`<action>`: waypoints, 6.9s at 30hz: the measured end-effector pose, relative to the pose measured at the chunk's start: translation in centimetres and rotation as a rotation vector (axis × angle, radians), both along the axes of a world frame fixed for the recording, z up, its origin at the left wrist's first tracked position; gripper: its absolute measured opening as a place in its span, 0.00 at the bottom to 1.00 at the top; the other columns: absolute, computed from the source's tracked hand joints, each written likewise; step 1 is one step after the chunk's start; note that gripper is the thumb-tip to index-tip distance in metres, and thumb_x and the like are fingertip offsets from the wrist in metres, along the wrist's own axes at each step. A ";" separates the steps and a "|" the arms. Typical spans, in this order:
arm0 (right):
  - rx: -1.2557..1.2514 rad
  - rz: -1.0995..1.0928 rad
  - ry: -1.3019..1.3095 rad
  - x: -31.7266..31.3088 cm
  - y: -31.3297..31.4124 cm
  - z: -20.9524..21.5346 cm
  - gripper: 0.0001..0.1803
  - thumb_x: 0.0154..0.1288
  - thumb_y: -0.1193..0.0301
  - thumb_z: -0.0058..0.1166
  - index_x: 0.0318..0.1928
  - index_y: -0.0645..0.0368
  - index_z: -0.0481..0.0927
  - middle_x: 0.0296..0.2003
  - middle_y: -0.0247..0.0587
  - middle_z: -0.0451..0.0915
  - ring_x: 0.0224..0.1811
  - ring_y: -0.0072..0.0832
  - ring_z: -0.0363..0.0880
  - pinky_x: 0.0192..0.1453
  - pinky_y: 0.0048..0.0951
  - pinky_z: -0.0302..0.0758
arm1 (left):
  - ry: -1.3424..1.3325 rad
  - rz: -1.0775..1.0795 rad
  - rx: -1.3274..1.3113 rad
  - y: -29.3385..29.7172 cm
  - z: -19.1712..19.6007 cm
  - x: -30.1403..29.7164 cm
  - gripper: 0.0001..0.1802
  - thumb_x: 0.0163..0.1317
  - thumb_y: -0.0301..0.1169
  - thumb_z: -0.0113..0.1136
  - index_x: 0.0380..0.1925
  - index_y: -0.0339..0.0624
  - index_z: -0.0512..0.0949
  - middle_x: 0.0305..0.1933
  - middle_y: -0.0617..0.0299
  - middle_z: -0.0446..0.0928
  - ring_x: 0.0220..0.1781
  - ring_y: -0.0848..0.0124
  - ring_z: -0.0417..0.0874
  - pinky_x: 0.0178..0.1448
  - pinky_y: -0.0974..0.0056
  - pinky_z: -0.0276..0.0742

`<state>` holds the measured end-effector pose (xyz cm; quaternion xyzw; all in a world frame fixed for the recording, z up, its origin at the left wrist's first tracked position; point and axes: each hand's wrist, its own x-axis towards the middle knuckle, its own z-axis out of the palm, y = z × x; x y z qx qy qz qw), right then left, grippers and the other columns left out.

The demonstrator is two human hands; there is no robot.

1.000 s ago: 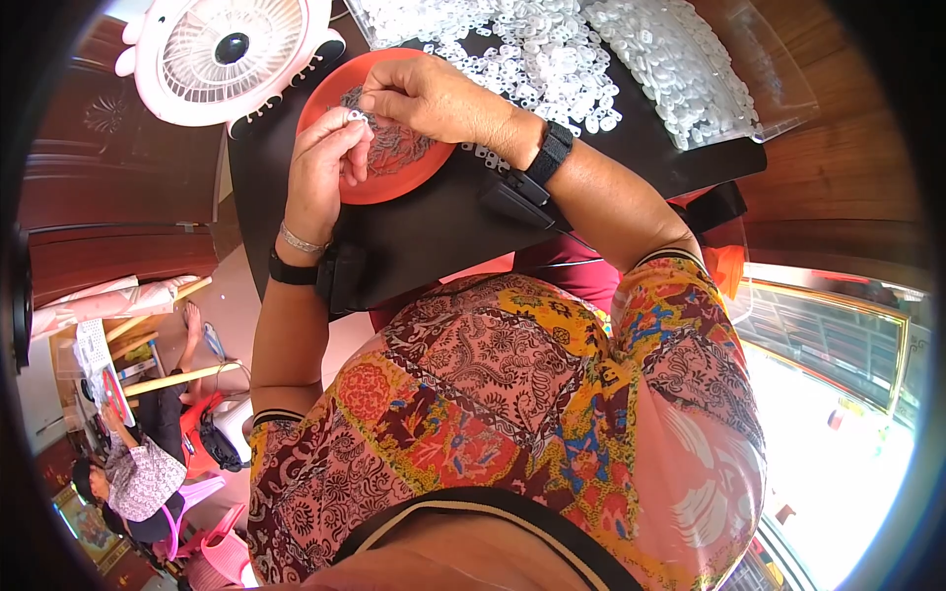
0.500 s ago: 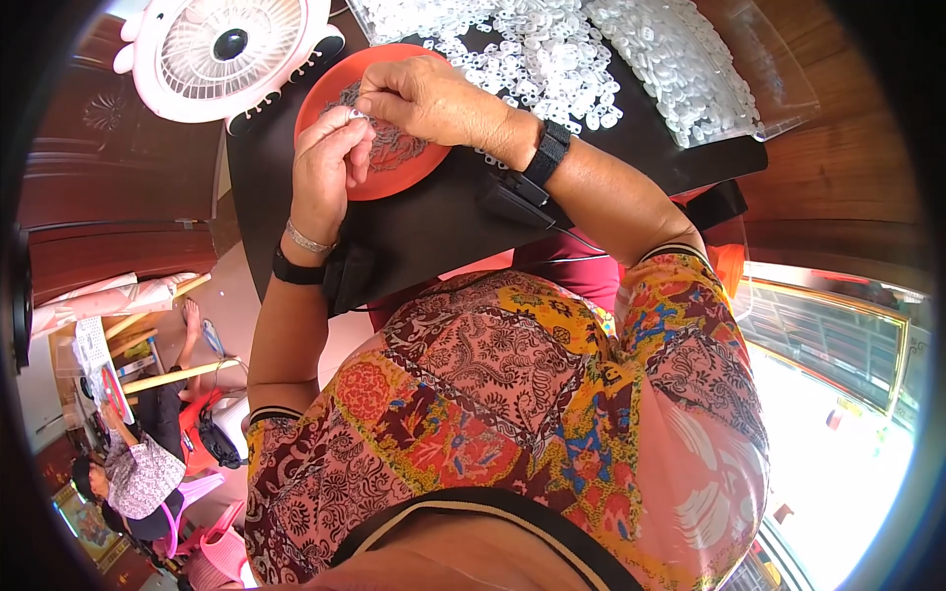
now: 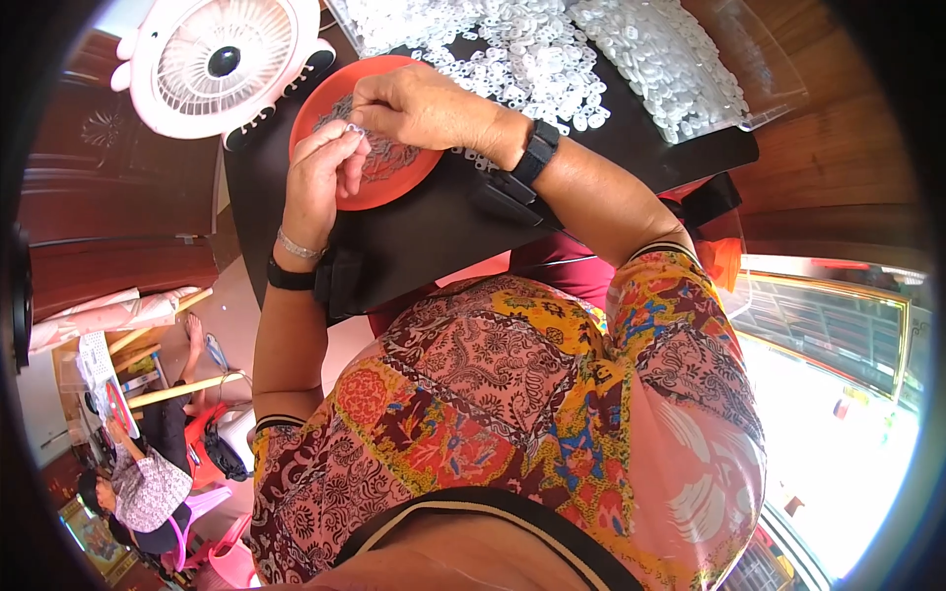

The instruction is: Manual assembly of small white plastic components by inserting small metal rings.

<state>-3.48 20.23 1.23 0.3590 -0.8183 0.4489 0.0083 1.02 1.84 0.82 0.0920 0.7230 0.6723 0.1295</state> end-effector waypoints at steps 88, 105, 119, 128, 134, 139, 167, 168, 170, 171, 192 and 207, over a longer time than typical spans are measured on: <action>-0.432 0.039 -0.614 -0.3 0.1 0.8 0.11 0.66 0.70 0.54 0.46 0.62 0.78 0.32 0.31 0.81 0.32 0.15 0.80 0.36 0.15 0.77 | 0.049 0.136 0.164 0.1 0.2 0.5 0.13 0.64 0.32 0.47 0.23 0.40 0.73 0.18 0.68 0.70 0.18 0.81 0.67 0.22 0.75 0.59; -0.365 0.028 -0.451 0.1 -0.2 0.8 0.10 0.65 0.73 0.55 0.45 0.64 0.79 0.33 0.32 0.81 0.33 0.15 0.78 0.37 0.17 0.76 | 0.045 0.149 0.139 0.2 0.0 0.6 0.13 0.64 0.33 0.49 0.23 0.39 0.74 0.17 0.67 0.69 0.17 0.80 0.66 0.22 0.75 0.58; -0.302 0.041 -0.343 0.9 -0.9 0.6 0.10 0.63 0.76 0.57 0.45 0.64 0.79 0.33 0.32 0.81 0.36 0.17 0.78 0.43 0.20 0.76 | 0.094 0.125 0.134 -0.1 -0.5 0.6 0.14 0.67 0.33 0.45 0.29 0.36 0.75 0.24 0.65 0.72 0.21 0.79 0.70 0.24 0.75 0.62; -0.161 -0.045 -0.040 1.1 -1.4 0.3 0.15 0.56 0.76 0.63 0.45 0.62 0.79 0.34 0.36 0.83 0.36 0.21 0.82 0.43 0.24 0.78 | 0.036 0.158 0.265 0.0 -0.7 0.5 0.14 0.67 0.35 0.47 0.33 0.36 0.76 0.22 0.63 0.75 0.21 0.78 0.73 0.26 0.75 0.66; -0.106 -0.098 0.221 1.3 -1.7 -0.1 0.16 0.53 0.74 0.65 0.43 0.61 0.78 0.32 0.39 0.83 0.34 0.27 0.83 0.40 0.25 0.80 | 0.038 0.178 0.243 0.2 -0.9 0.6 0.15 0.66 0.36 0.47 0.35 0.35 0.77 0.23 0.62 0.76 0.21 0.77 0.74 0.27 0.74 0.67; -0.064 -0.119 0.238 1.5 -1.8 0.2 0.15 0.52 0.74 0.65 0.42 0.60 0.78 0.32 0.39 0.82 0.34 0.29 0.83 0.39 0.26 0.80 | -0.006 0.177 0.295 0.1 -0.8 0.5 0.15 0.65 0.38 0.48 0.34 0.36 0.77 0.23 0.61 0.77 0.21 0.76 0.75 0.27 0.74 0.68; -0.077 -0.036 0.369 1.7 -1.8 0.4 0.16 0.51 0.71 0.66 0.42 0.59 0.80 0.36 0.41 0.81 0.38 0.36 0.82 0.42 0.30 0.78 | 0.165 0.156 0.212 -0.5 -1.0 0.3 0.15 0.69 0.33 0.44 0.36 0.31 0.75 0.22 0.62 0.72 0.21 0.76 0.72 0.25 0.74 0.66; -0.083 -0.026 0.349 1.8 -1.8 0.5 0.17 0.51 0.71 0.66 0.42 0.58 0.80 0.36 0.40 0.81 0.38 0.36 0.82 0.42 0.30 0.78 | 0.165 0.155 0.211 -0.6 -1.0 0.3 0.15 0.69 0.33 0.44 0.36 0.31 0.75 0.22 0.62 0.72 0.21 0.76 0.72 0.25 0.74 0.66; -0.089 -0.025 0.356 1.9 -1.8 0.7 0.16 0.51 0.70 0.66 0.42 0.58 0.80 0.36 0.40 0.81 0.38 0.36 0.82 0.42 0.30 0.78 | 0.199 0.154 0.156 -0.6 -0.8 0.2 0.15 0.69 0.34 0.45 0.35 0.33 0.76 0.19 0.63 0.70 0.19 0.77 0.71 0.24 0.74 0.64; -0.094 -0.024 0.363 1.9 -1.8 0.7 0.16 0.51 0.70 0.67 0.41 0.58 0.79 0.36 0.39 0.81 0.38 0.36 0.82 0.42 0.29 0.78 | 0.198 0.153 0.155 -0.5 -0.7 0.3 0.15 0.69 0.34 0.45 0.35 0.33 0.76 0.19 0.63 0.70 0.19 0.77 0.71 0.24 0.74 0.64; -0.170 0.078 0.322 2.2 -1.5 1.6 0.08 0.57 0.73 0.62 0.37 0.59 0.79 0.28 0.41 0.81 0.32 0.34 0.83 0.35 0.27 0.78 | 0.255 0.184 0.080 0.0 0.1 1.0 0.16 0.69 0.35 0.44 0.32 0.34 0.76 0.17 0.64 0.69 0.18 0.78 0.67 0.23 0.74 0.59; -0.626 -0.787 0.660 0.5 6.8 10.0 0.12 0.59 0.71 0.60 0.42 0.61 0.80 0.28 0.48 0.80 0.28 0.35 0.81 0.32 0.29 0.75 | 0.267 0.225 0.124 0.3 0.3 0.5 0.16 0.68 0.36 0.46 0.28 0.38 0.75 0.19 0.67 0.69 0.20 0.80 0.67 0.24 0.75 0.59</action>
